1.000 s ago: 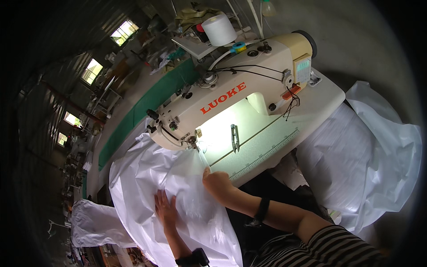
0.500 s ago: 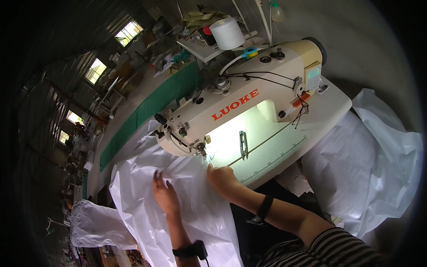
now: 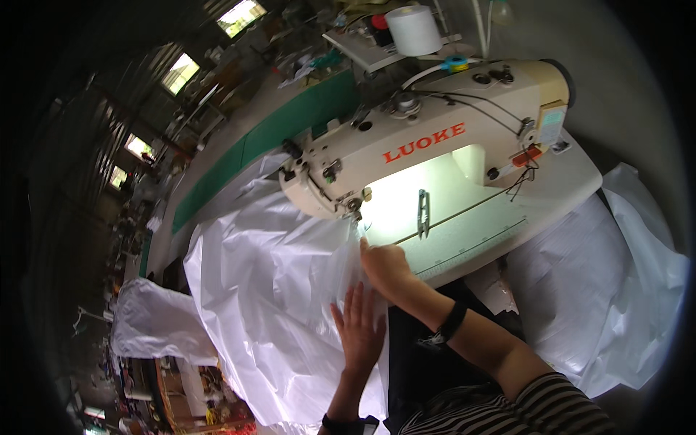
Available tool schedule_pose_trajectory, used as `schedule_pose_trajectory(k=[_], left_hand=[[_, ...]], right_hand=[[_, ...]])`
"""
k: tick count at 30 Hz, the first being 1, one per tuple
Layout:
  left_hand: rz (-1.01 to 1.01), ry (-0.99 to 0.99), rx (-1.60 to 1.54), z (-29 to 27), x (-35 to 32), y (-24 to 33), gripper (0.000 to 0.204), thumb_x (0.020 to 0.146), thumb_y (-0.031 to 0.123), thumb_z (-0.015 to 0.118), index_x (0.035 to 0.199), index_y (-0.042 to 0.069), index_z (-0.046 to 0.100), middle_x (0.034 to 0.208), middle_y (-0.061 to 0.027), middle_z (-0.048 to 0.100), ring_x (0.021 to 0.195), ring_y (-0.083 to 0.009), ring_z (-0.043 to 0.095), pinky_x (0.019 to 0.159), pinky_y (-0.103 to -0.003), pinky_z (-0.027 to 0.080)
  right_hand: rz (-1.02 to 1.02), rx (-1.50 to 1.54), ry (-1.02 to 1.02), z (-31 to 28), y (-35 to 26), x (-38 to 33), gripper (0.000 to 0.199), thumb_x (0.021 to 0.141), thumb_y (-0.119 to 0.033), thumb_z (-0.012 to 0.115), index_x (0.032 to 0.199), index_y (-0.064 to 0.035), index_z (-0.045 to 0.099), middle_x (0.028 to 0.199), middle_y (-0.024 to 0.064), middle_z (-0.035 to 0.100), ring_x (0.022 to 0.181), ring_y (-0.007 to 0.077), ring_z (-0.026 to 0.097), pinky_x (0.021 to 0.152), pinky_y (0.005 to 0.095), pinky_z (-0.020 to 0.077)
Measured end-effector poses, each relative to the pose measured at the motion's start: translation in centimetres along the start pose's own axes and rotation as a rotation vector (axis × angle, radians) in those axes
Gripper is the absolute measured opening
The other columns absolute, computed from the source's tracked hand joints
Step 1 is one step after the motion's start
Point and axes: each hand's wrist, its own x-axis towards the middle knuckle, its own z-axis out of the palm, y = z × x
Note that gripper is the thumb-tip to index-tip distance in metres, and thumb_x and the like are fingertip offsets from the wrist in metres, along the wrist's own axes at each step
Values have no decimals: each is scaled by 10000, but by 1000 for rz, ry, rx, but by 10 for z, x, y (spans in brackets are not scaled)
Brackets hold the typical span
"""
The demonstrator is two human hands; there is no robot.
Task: Sewing pieces of white plastic material together using an industrial sewing machine in a factory setting.
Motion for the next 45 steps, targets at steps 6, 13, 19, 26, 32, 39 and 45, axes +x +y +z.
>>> schedule_pose_trajectory(k=[6,13,19,26,32,39,45], left_hand=[[-620,28,-163,-15,-131,-64,524,922,229,641,1405,106,478,1497,-119,396,1391,-286,369,1094,-510,293],[-653,386,-216,-84,-165,-121,202,939,130,639,1062,-24,683,927,-133,733,833,-285,692,770,-374,535],[-318,524,-47,-40,-104,-17,346,701,30,758,1001,50,587,1005,-106,618,761,-250,590,641,-352,487],[-395,199,-108,48,-127,9,750,735,177,782,1382,28,432,1397,-223,464,1247,-423,487,1009,-491,434],[-844,249,-615,57,-179,-49,434,851,29,592,1278,-28,538,1175,-169,632,1058,-322,610,951,-353,464],[-665,432,-1310,-47,-169,-56,401,833,64,656,1221,-10,580,1125,-107,648,924,-186,633,752,-309,527],[-193,34,-1243,-84,-127,-3,301,803,-19,642,1104,-13,626,941,-154,678,846,-283,659,765,-361,509]], right_hand=[[-107,51,53,3,11,-6,471,882,-147,561,1311,48,540,699,61,671,592,229,655,534,353,499],[-69,28,4,1,6,-8,447,891,-139,555,1295,53,547,697,65,666,575,221,652,501,359,489],[-127,73,87,-6,10,-16,446,887,-127,565,1287,67,537,745,84,683,634,235,676,530,361,506],[-59,-20,-29,-10,2,-10,375,885,-126,575,1218,48,565,744,117,680,654,255,688,562,371,523],[-97,664,-372,-56,29,-56,215,953,-200,543,1011,-15,637,700,105,677,631,265,683,615,385,537],[-330,600,-819,80,-15,-81,411,1003,-226,490,1323,33,488,1267,211,615,1064,315,646,913,366,507],[-403,488,-932,194,-113,-19,442,1003,-248,501,1344,31,466,1289,208,602,1086,316,638,927,367,504]])
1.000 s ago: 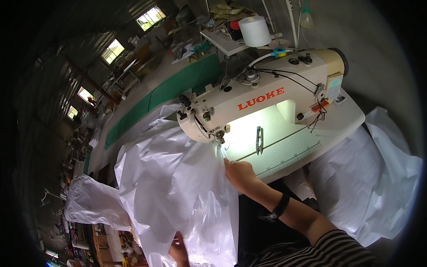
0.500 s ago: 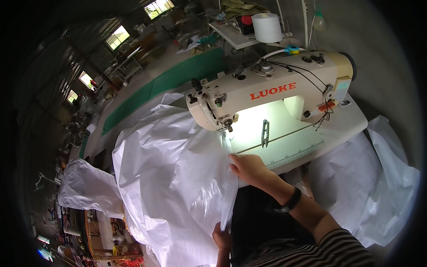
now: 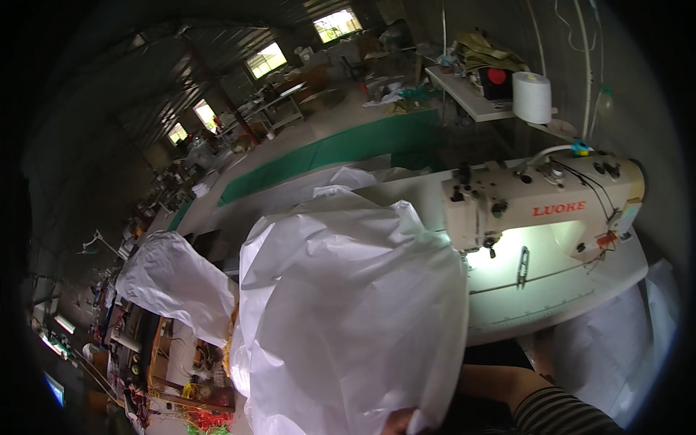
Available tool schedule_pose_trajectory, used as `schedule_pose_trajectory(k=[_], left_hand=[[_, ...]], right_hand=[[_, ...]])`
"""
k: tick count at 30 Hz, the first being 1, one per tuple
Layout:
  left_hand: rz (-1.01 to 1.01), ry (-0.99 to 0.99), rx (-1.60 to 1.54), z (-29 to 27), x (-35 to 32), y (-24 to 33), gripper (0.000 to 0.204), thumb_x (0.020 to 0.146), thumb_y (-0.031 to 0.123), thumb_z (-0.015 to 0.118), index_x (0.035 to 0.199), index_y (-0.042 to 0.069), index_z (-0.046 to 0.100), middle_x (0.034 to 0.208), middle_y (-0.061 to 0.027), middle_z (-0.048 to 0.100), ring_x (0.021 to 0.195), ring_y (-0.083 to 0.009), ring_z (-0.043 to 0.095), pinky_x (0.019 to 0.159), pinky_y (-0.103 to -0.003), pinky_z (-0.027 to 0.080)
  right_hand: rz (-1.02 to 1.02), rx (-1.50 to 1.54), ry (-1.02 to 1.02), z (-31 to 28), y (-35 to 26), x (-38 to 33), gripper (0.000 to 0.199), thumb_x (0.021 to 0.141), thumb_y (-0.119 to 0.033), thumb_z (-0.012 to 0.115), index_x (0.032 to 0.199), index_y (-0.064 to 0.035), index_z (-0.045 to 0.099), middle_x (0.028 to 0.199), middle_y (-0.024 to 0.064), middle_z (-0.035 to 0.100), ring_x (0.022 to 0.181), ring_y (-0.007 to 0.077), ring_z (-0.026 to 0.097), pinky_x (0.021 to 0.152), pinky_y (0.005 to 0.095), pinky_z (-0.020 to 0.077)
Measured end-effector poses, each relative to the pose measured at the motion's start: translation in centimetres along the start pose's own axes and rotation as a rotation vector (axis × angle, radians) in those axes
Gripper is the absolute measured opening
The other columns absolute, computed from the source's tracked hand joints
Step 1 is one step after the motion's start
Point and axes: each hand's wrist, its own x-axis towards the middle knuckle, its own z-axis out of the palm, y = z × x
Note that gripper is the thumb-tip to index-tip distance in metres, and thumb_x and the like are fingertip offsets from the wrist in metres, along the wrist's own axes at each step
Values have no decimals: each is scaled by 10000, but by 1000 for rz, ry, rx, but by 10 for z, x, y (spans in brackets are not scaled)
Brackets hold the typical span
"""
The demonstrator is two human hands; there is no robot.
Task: Sewing pieces of white plastic material together using an industrial sewing machine in a factory setting.
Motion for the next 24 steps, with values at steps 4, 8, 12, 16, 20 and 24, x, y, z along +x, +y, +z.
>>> schedule_pose_trajectory(k=[4,8,12,16,20,24], left_hand=[[237,-160,219,-14,31,42,334,722,59,705,1033,-3,602,901,-180,636,793,-390,637,684,-424,516],[56,-83,788,-56,41,95,527,691,85,739,1194,14,601,1061,-214,661,880,-408,646,769,-442,530],[104,165,1263,-93,59,109,532,644,21,721,1160,94,615,965,-119,645,740,-346,627,637,-436,522],[336,149,1384,-88,42,84,486,776,-9,631,1239,138,626,975,-64,607,617,-238,601,502,-364,497],[50,-204,1247,-43,0,46,419,830,74,636,1246,116,608,1095,-71,571,689,-249,634,555,-364,541],[-69,-175,1009,12,-13,9,366,824,116,663,1182,54,615,1122,-107,590,720,-264,655,572,-351,545]], right_hand=[[10,-50,-14,-2,-24,60,463,1003,-263,507,1359,29,451,1304,205,593,1101,317,633,935,367,502],[-7,-49,-19,-9,-39,84,486,1003,-277,514,1373,28,437,1319,203,584,1116,318,628,944,367,500],[-62,73,9,-20,-36,61,509,1003,-292,521,1387,27,422,1334,201,575,1131,319,622,953,368,498],[-139,338,17,-11,-22,-39,533,1003,-307,528,1402,25,408,1350,199,567,1146,320,617,962,368,496],[-139,543,48,-3,-24,-201,557,1003,-322,535,1416,24,394,1365,197,558,1160,321,612,970,368,494],[383,501,20,-19,-59,-346,691,982,-401,569,1476,5,307,1408,193,523,1186,323,600,988,371,487]])
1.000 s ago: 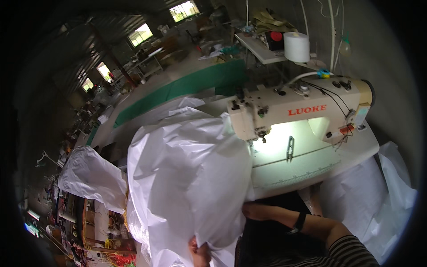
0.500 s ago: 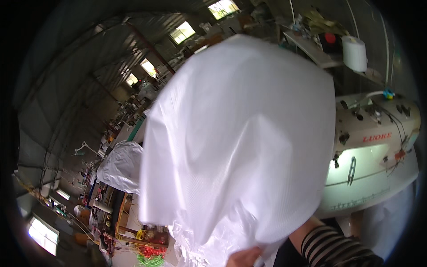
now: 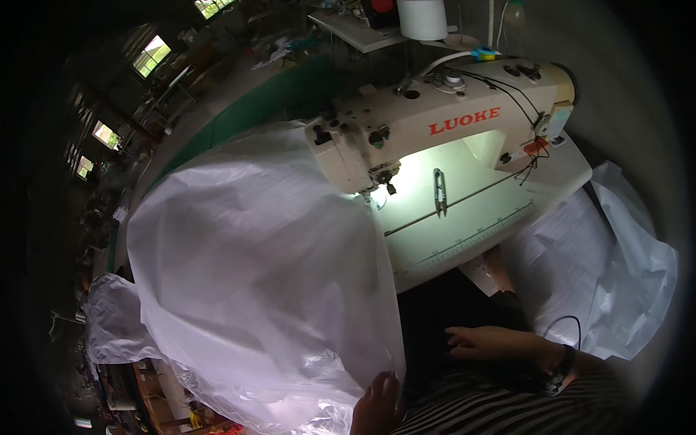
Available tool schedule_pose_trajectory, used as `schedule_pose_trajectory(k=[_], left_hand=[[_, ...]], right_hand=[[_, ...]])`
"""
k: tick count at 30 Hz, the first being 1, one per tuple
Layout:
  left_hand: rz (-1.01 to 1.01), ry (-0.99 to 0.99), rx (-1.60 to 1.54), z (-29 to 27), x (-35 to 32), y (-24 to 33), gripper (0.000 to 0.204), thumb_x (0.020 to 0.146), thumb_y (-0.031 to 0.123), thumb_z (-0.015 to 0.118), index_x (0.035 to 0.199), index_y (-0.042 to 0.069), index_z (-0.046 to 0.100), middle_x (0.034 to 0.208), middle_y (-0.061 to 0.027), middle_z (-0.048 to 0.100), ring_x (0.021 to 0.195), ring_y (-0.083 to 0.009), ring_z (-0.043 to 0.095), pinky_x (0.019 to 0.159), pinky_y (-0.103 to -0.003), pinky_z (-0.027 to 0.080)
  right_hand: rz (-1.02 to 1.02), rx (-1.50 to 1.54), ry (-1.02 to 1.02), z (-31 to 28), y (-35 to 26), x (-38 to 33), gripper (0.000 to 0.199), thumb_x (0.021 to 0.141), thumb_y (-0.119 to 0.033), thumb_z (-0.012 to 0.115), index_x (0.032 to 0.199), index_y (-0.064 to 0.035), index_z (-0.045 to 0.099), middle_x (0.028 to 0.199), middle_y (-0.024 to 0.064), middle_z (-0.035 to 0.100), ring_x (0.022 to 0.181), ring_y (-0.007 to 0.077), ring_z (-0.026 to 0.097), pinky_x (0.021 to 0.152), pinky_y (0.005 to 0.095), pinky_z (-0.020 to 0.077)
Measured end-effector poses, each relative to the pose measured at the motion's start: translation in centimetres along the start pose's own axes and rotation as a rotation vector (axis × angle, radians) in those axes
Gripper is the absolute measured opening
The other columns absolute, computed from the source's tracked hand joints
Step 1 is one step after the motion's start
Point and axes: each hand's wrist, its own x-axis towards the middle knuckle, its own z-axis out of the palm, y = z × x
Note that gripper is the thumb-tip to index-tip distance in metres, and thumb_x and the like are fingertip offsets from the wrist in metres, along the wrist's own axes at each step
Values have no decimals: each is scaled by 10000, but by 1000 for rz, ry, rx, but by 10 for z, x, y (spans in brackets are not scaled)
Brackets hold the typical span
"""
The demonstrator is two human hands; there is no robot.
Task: Sewing pieces of white plastic material together using an industrial sewing machine in a factory setting.
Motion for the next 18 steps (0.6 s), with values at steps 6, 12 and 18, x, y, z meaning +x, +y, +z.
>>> schedule_pose_trajectory(k=[6,12,18], left_hand=[[175,-629,-4,20,36,18,722,814,255,726,1398,17,373,1474,-290,350,1109,-418,608,872,-462,556],[289,-131,-148,-12,89,0,345,843,151,710,1178,98,649,1253,-120,640,1112,-305,634,949,-401,507],[-436,274,497,-51,91,-96,646,911,276,653,1473,84,402,1536,-177,367,1441,-394,289,1140,-545,281]], right_hand=[[-44,-148,370,5,-38,-14,850,906,-441,664,1499,-16,228,1386,192,537,1203,336,589,983,385,491],[-152,-300,262,2,2,75,526,924,-328,633,1287,39,533,1136,190,661,1012,317,668,856,379,532],[-87,739,51,0,47,55,385,973,-233,547,1277,3,568,1066,113,674,958,193,660,800,338,549]])
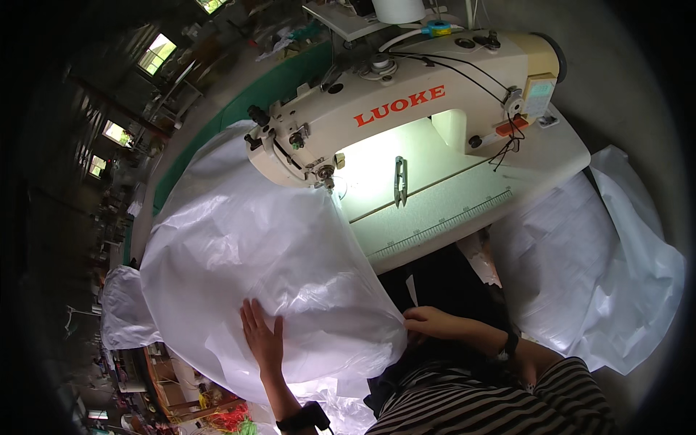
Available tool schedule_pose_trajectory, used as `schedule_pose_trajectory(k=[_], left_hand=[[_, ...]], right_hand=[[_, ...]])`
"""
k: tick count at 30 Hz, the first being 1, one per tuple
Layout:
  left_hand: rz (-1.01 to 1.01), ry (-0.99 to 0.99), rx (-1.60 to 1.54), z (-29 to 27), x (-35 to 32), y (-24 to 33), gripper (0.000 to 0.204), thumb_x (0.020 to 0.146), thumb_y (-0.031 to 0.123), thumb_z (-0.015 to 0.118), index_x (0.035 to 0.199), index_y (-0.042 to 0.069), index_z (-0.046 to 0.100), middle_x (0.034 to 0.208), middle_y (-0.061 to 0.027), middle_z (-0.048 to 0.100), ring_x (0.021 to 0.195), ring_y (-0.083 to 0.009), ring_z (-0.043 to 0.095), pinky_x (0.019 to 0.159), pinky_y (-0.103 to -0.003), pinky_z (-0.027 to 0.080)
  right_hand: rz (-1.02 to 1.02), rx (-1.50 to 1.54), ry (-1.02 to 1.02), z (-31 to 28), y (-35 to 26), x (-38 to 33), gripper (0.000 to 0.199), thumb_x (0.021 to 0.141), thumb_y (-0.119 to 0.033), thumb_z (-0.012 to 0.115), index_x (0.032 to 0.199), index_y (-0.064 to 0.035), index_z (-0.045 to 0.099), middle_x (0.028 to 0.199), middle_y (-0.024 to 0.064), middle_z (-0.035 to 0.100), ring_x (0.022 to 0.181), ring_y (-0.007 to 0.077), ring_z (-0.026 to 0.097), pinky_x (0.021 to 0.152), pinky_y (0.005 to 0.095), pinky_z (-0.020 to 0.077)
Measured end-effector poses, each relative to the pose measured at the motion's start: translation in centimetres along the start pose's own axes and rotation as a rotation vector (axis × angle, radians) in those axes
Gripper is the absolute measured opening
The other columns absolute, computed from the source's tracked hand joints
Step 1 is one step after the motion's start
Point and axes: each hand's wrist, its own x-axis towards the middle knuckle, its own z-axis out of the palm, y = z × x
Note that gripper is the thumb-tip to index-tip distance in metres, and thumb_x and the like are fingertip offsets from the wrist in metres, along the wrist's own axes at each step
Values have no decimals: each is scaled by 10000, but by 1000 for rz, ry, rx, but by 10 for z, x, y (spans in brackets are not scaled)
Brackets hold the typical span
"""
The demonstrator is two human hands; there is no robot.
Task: Sewing pieces of white plastic material together using an industrial sewing machine in a factory setting.
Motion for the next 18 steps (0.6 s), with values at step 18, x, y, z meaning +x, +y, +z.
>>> schedule_pose_trajectory(k=[18], left_hand=[[509,-493,-605,29,-89,135,365,780,-34,623,1136,42,652,1227,-150,630,1170,-319,580,991,-408,475]], right_hand=[[-565,-982,505,-7,-50,35,225,881,-263,625,879,-39,610,751,153,671,674,349,671,615,452,536]])
